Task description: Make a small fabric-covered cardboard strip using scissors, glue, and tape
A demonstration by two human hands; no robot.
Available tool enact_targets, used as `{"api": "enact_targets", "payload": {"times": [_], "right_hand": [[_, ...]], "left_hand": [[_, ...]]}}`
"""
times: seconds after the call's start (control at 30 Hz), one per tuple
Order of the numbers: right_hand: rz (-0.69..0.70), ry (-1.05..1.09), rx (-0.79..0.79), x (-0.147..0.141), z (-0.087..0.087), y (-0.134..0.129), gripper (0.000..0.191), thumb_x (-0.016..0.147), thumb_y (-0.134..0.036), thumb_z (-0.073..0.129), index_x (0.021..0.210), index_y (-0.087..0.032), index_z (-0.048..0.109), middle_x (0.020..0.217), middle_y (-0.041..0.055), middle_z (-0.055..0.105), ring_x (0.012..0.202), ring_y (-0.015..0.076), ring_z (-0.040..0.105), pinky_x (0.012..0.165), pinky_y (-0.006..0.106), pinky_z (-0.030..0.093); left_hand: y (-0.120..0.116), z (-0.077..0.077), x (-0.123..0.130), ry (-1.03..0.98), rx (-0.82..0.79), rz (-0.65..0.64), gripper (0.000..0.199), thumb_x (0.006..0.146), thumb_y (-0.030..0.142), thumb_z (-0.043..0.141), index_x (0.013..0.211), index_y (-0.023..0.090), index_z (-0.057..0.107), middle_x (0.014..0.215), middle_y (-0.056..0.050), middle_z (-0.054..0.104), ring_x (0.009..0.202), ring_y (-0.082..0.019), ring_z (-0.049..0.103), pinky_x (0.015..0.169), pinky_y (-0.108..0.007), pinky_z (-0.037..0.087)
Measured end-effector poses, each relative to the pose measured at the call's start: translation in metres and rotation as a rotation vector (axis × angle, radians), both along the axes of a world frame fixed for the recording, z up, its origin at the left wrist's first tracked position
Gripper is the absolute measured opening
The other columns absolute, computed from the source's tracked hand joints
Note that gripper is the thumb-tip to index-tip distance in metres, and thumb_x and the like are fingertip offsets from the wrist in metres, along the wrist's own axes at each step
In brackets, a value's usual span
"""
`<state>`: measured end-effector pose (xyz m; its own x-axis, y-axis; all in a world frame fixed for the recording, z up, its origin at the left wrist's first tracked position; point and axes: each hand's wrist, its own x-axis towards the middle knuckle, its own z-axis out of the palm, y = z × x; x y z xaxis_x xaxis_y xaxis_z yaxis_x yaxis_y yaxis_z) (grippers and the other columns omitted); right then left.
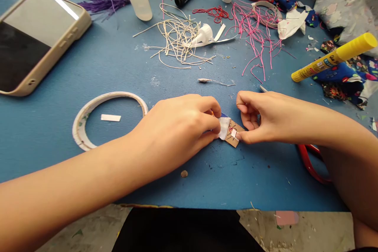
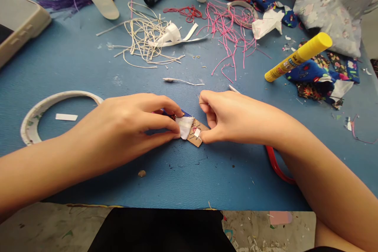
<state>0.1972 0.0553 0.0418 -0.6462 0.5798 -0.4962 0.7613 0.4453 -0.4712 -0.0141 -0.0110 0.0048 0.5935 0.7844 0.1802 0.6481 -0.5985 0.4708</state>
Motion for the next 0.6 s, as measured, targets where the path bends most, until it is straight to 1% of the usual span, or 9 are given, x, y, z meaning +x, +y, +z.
{"api": "enact_targets", "payload": {"times": [0.33,0.5,0.6], "right_hand": [[-0.012,0.001,-0.043,0.0025,-0.0009,0.0026,0.038,0.073,-0.043,0.072,0.076,-0.025,0.039,0.061,-0.0096,0.058,0.051,0.009,0.047,0.051,0.025,0.033],[-0.004,0.009,-0.031,0.0033,-0.0023,0.0022,0.037,0.071,-0.042,0.072,0.076,-0.025,0.04,0.06,-0.0102,0.058,0.051,0.0087,0.047,0.051,0.025,0.032],[-0.001,-0.013,0.002,0.0021,-0.0017,-0.0002,0.035,0.072,-0.041,0.071,0.076,-0.025,0.04,0.06,-0.0107,0.058,0.05,0.0086,0.047,0.051,0.024,0.032]], "left_hand": [[0.0001,0.0004,-0.0001,0.027,0.015,0.005,0.018,0.09,0.023,0.063,0.077,0.021,0.076,0.101,-0.001,0.073,0.079,-0.017,0.066,0.065,-0.027,0.043],[0.0002,-0.0002,0.0,0.031,0.018,0.008,0.017,0.09,0.023,0.063,0.078,0.021,0.076,0.101,-0.001,0.073,0.079,-0.017,0.066,0.065,-0.026,0.043],[0.0,-0.0016,-0.0004,0.022,0.046,0.011,0.019,0.09,0.024,0.062,0.076,0.021,0.075,0.1,-0.001,0.073,0.078,-0.016,0.066,0.064,-0.025,0.043]]}}
